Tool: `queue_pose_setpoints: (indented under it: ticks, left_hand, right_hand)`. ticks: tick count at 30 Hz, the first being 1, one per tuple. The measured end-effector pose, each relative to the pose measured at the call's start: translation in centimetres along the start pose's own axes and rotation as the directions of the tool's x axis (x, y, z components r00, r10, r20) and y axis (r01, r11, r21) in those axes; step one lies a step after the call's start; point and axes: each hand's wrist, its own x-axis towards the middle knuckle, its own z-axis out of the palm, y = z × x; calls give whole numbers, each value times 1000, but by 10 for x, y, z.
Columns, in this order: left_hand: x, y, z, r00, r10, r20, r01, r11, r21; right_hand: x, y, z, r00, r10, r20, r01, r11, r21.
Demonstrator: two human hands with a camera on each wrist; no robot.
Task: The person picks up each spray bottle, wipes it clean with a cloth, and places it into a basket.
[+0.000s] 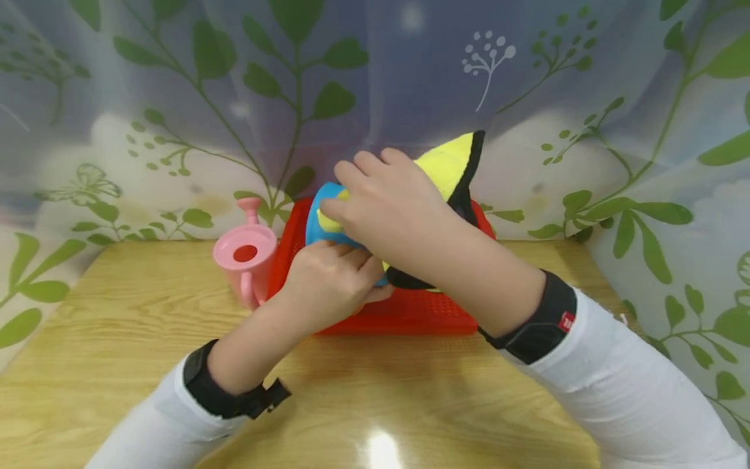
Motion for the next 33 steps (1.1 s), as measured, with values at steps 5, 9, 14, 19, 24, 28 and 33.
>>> queue_pose_setpoints:
  ticks: [5,9,14,19,24,28,33]
  left_hand:
    - [1,1,0,1000,-11,-18,11,999,30]
    - [0,0,1,999,-28,-37,29,999,30]
    - [-4,-3,2,998,-25,-50,26,1000,15]
    - [-7,-5,2,997,-16,-69,18,1000,24]
    - [-9,-6,2,996,-11,-87,13,1000,18]
    - [-10,-7,1,995,-23,-93,23,1000,7]
    - [-12,-11,-2,997,-32,-76,32,999,0]
  right_hand:
    - [16,-1,4,999,-10,45,10,1000,-10]
    - [22,-2,4,995,-8,97,10,1000,-12]
    - [20,0,2,993,0,117,3,1000,-23]
    - [11,4,0,989,1,145,2,1000,-20]
    - [-3,7,-4,981,24,194,-25,1000,3]
    - [-12,11,-10,977,32,211,-37,999,20]
    - [-19,18,-18,967,28,253,-44,997,57]
